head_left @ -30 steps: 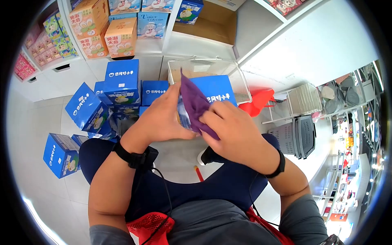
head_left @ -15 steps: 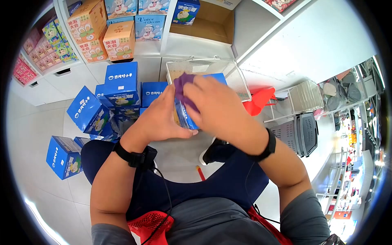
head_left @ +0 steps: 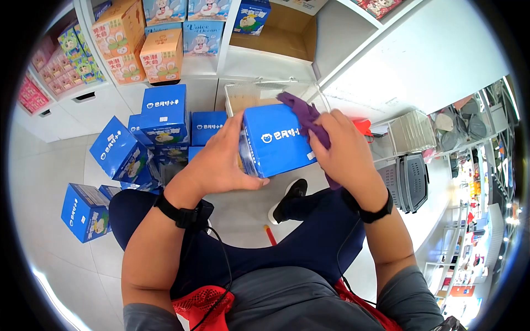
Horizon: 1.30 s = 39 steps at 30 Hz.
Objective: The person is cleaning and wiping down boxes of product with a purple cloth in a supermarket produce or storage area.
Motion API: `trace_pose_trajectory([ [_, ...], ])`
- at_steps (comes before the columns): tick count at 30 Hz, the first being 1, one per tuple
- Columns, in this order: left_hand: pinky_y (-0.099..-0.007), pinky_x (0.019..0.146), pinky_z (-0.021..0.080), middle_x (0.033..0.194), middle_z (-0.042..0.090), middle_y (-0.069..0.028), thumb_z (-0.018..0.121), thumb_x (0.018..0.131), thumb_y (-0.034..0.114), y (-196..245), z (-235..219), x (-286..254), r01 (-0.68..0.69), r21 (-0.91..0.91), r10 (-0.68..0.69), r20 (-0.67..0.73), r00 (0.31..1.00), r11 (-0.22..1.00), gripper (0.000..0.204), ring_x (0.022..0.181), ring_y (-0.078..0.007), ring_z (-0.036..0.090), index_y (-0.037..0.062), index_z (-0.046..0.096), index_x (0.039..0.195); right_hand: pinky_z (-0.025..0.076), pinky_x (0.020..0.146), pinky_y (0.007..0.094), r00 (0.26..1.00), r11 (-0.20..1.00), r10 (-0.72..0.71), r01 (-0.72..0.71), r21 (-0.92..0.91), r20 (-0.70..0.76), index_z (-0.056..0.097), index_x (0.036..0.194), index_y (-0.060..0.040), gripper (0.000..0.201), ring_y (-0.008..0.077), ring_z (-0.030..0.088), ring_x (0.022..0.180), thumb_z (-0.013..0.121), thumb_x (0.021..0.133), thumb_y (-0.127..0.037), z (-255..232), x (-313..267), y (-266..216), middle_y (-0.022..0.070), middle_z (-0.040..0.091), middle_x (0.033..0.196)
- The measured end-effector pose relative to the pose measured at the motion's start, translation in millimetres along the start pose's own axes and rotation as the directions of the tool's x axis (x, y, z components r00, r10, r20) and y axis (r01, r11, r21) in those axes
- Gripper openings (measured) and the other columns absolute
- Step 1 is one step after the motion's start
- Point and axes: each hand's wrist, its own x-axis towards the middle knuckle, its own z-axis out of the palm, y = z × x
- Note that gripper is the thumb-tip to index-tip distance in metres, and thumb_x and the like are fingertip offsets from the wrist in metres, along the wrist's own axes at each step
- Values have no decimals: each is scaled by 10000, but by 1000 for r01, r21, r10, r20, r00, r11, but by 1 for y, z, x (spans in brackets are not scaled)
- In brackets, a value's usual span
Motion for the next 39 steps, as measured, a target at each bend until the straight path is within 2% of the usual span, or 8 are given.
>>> trace_pose_trajectory([
  [9,-472,1284,478,1606,569,-325,1040,667,421,1,-2,-1,-95,-39,93,-46,995,995,1391,1511,-499,591,-74,308,1741,633,891,497,982,982,-186,187,37,-21,734,1172,-75,235,375,743,1080,788,974,-191,33,61,-54,150,714,1145],
  [15,-474,1276,485,1590,588,-327,1039,660,424,-11,-3,3,-155,-42,153,-46,987,987,1380,1519,-498,589,-66,332,1738,591,777,455,955,958,-286,287,-1,74,695,1070,-91,271,316,701,966,844,860,-176,20,9,-88,110,635,1040],
  [28,-478,1281,483,1627,560,-368,1024,660,526,3,0,0,-15,11,15,-28,1000,1000,1444,1512,-514,600,-134,309,1727,600,872,530,990,990,144,-143,16,-13,715,1159,-63,201,421,717,1019,786,1012,-180,-4,-6,-11,168,676,1067],
  [32,-478,1287,481,1642,547,-374,1020,657,537,3,-4,2,-20,-22,20,-16,1000,1000,1463,1518,-525,593,-130,296,1739,611,857,522,992,992,119,-117,54,-39,740,1185,-56,224,436,737,1042,795,1024,-203,-7,23,-16,181,704,1089],
  [33,-483,1288,480,1645,543,-377,1021,657,546,2,-4,2,-26,-29,26,-10,1000,999,1471,1521,-523,592,-130,291,1741,617,845,473,986,975,148,-133,175,-74,746,1182,-37,231,377,770,966,786,1071,-236,-16,30,-20,163,741,1055],
  [36,-488,1285,482,1644,542,-379,1024,658,555,0,-2,1,-23,-31,23,-8,1000,999,1481,1522,-517,592,-134,284,1740,612,831,389,937,761,349,-282,584,-2,751,1203,-24,266,231,769,903,775,1117,-275,-49,48,-34,108,779,1036],
  [37,-490,1283,484,1640,544,-378,1025,661,554,-1,-2,1,-21,-23,21,-6,1000,1000,1479,1520,-516,593,-136,283,1738,599,835,322,933,652,360,-262,712,13,752,1226,-15,279,118,728,929,759,1145,-282,-49,51,-29,64,794,1073],
  [39,-493,1277,488,1632,549,-375,1028,669,552,-2,-3,1,-15,-3,15,0,1000,1000,1475,1516,-516,595,-138,280,1736,599,883,294,930,361,367,-180,915,38,732,1277,6,283,97,725,983,713,1162,-252,-45,58,-23,43,788,1141],
])
